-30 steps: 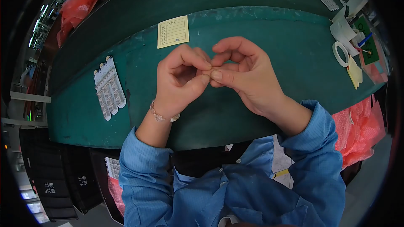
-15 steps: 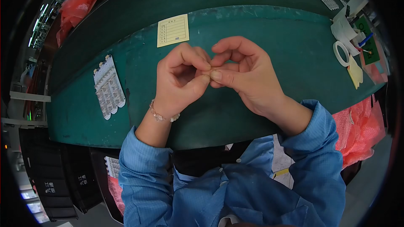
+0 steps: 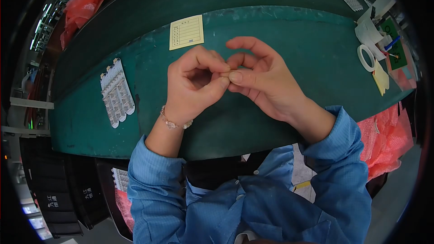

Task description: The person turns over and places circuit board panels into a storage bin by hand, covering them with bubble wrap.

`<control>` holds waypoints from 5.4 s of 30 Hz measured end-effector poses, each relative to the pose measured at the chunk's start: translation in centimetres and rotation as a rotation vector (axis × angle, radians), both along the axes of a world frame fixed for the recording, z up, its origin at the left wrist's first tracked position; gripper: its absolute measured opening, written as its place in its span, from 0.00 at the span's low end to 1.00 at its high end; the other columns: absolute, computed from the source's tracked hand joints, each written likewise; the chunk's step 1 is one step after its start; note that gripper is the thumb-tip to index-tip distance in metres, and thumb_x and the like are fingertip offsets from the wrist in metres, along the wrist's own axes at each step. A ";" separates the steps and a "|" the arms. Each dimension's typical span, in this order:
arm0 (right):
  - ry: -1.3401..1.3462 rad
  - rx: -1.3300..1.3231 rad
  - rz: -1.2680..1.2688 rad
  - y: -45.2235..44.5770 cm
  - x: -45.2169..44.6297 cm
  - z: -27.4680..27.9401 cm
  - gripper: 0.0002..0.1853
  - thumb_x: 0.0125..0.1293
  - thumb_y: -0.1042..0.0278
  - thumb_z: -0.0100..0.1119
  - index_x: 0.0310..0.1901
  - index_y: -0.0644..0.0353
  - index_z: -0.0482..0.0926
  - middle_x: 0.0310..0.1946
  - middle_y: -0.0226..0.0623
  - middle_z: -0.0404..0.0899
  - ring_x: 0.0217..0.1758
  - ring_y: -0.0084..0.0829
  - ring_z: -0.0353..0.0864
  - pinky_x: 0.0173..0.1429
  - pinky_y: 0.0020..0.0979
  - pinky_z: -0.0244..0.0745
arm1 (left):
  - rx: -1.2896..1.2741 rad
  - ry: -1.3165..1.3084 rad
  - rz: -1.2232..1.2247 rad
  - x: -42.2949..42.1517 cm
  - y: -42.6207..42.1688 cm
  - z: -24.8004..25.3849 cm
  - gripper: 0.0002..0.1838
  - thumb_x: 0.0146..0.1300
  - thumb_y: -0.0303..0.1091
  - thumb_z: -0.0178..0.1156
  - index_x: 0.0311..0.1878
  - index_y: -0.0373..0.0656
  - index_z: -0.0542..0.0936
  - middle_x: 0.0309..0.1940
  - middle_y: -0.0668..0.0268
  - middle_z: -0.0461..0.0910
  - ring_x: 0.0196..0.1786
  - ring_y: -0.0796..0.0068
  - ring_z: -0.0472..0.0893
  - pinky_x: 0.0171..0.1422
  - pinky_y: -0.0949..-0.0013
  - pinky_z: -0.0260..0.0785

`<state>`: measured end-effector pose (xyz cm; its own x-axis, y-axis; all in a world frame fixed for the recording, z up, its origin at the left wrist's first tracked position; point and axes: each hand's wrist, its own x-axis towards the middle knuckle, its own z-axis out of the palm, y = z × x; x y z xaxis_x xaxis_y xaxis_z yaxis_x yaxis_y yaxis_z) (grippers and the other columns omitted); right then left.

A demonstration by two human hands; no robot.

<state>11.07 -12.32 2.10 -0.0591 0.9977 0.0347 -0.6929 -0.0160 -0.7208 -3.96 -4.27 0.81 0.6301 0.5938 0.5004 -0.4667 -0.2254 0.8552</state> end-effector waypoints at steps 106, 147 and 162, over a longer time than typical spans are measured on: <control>0.231 0.000 0.087 1.8 0.0 -3.0 0.18 0.51 0.84 0.58 0.44 0.63 0.67 0.35 0.37 0.73 0.37 0.26 0.77 0.42 0.24 0.76 | -0.087 0.152 0.088 -0.1 1.4 -2.5 0.05 0.63 0.25 0.53 0.40 0.38 0.70 0.37 0.66 0.73 0.41 0.77 0.74 0.49 0.74 0.66; 0.182 -0.055 0.047 1.8 0.8 -3.0 0.12 0.56 0.83 0.57 0.42 0.60 0.72 0.40 0.37 0.75 0.44 0.29 0.77 0.54 0.29 0.74 | -0.184 0.201 -0.006 0.2 1.2 -1.3 0.09 0.58 0.23 0.58 0.43 0.35 0.78 0.37 0.66 0.77 0.39 0.79 0.76 0.44 0.77 0.70; 0.139 -0.025 0.047 1.5 0.8 -2.9 0.12 0.56 0.85 0.55 0.41 0.60 0.73 0.39 0.35 0.75 0.45 0.27 0.77 0.53 0.27 0.75 | -0.158 0.151 -0.060 0.3 1.1 -1.1 0.08 0.59 0.24 0.59 0.42 0.35 0.78 0.35 0.66 0.77 0.39 0.78 0.77 0.46 0.76 0.70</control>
